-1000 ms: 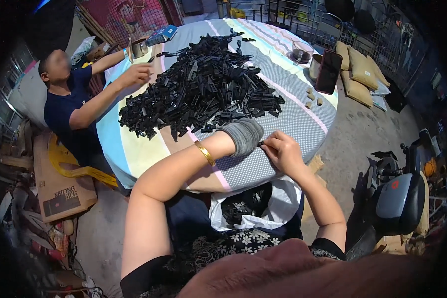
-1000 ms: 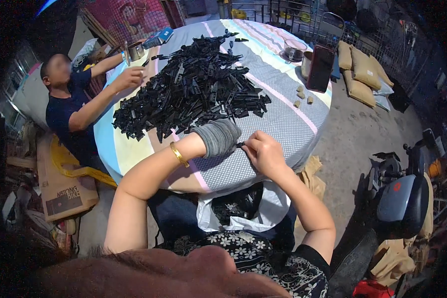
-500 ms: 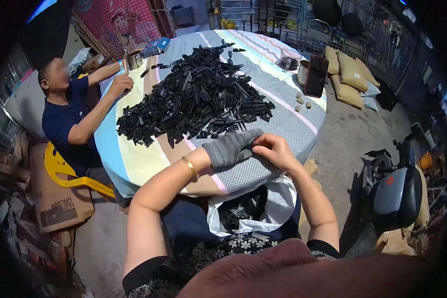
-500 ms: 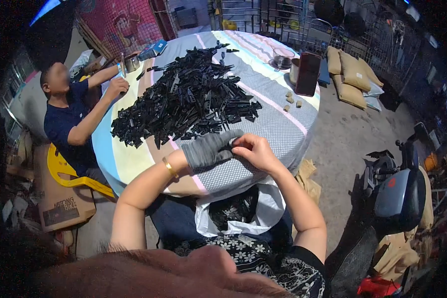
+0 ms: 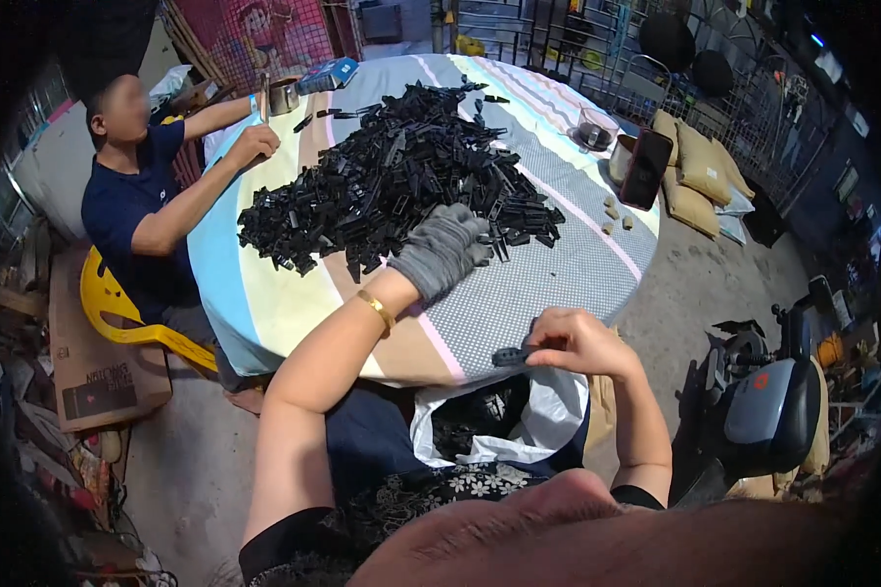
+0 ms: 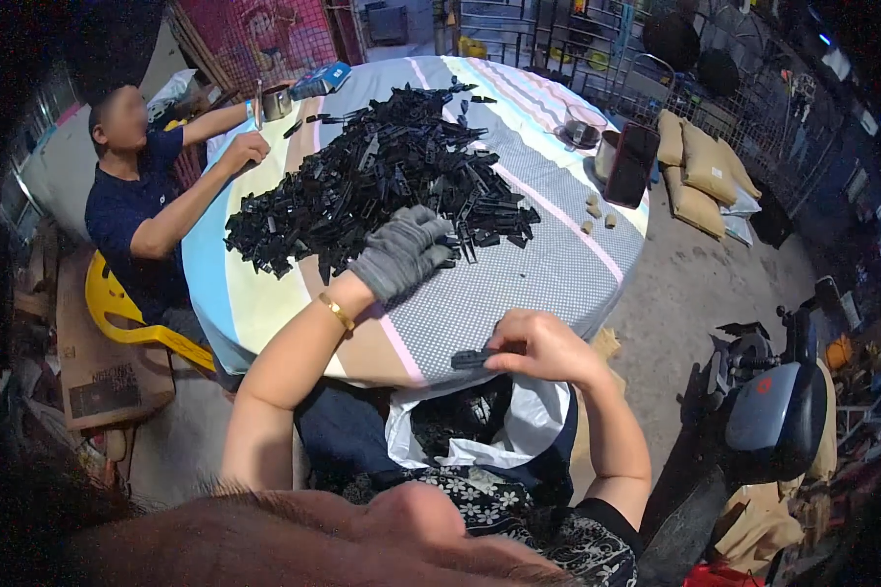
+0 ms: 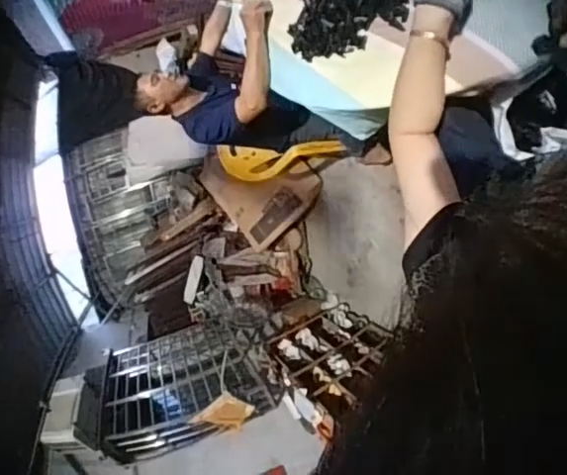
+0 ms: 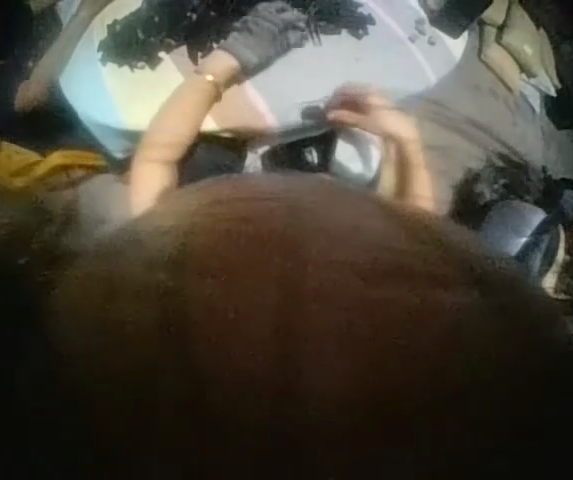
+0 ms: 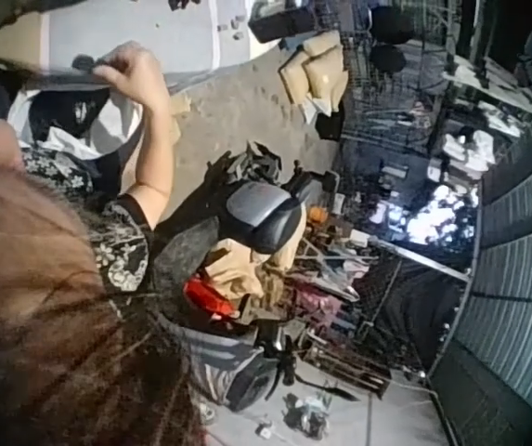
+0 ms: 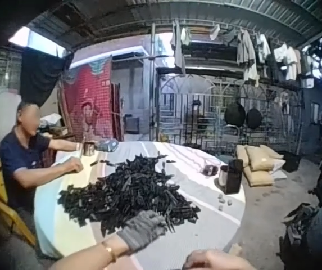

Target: Sorting and picking small black plastic parts from a large pile on a table.

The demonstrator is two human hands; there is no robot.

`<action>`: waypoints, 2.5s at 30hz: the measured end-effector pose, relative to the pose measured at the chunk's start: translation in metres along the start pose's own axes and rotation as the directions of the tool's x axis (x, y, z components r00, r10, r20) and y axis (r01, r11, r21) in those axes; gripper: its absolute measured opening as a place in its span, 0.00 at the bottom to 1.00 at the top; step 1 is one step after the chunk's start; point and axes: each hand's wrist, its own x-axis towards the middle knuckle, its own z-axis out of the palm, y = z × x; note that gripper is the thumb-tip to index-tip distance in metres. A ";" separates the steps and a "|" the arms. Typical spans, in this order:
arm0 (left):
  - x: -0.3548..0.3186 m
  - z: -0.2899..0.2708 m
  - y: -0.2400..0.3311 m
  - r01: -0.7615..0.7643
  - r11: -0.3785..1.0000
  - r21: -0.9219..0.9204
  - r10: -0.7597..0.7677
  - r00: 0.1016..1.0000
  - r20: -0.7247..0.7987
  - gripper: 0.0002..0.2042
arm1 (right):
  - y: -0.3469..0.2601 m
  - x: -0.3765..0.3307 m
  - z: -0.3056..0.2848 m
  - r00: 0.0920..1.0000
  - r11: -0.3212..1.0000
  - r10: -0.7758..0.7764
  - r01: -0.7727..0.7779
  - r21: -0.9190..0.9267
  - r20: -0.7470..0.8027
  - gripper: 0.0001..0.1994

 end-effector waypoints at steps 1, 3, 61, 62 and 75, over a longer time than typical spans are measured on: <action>0.003 0.010 -0.014 -0.017 0.996 0.090 0.019 1.000 -0.024 0.15 | -0.009 0.001 -0.004 0.999 0.999 -0.034 0.034 -0.014 0.039 0.13; 0.007 0.015 -0.022 -0.066 0.978 0.197 0.059 0.997 0.039 0.13 | -0.010 0.006 -0.010 0.992 0.996 -0.074 0.077 -0.033 0.099 0.15; 0.024 0.023 0.030 -0.325 0.937 0.129 0.242 0.869 0.430 0.12 | 0.035 0.045 0.024 0.803 0.926 -0.260 0.050 -0.375 -0.536 0.06; 0.028 0.023 0.034 -0.352 0.922 0.163 0.239 0.846 0.477 0.12 | 0.033 0.046 0.025 0.804 0.921 -0.265 0.047 -0.386 -0.533 0.06; 0.044 0.035 0.030 -0.474 0.863 0.173 0.360 0.819 0.446 0.10 | 0.031 0.045 0.025 0.827 0.888 -0.233 -0.032 -0.458 -0.511 0.05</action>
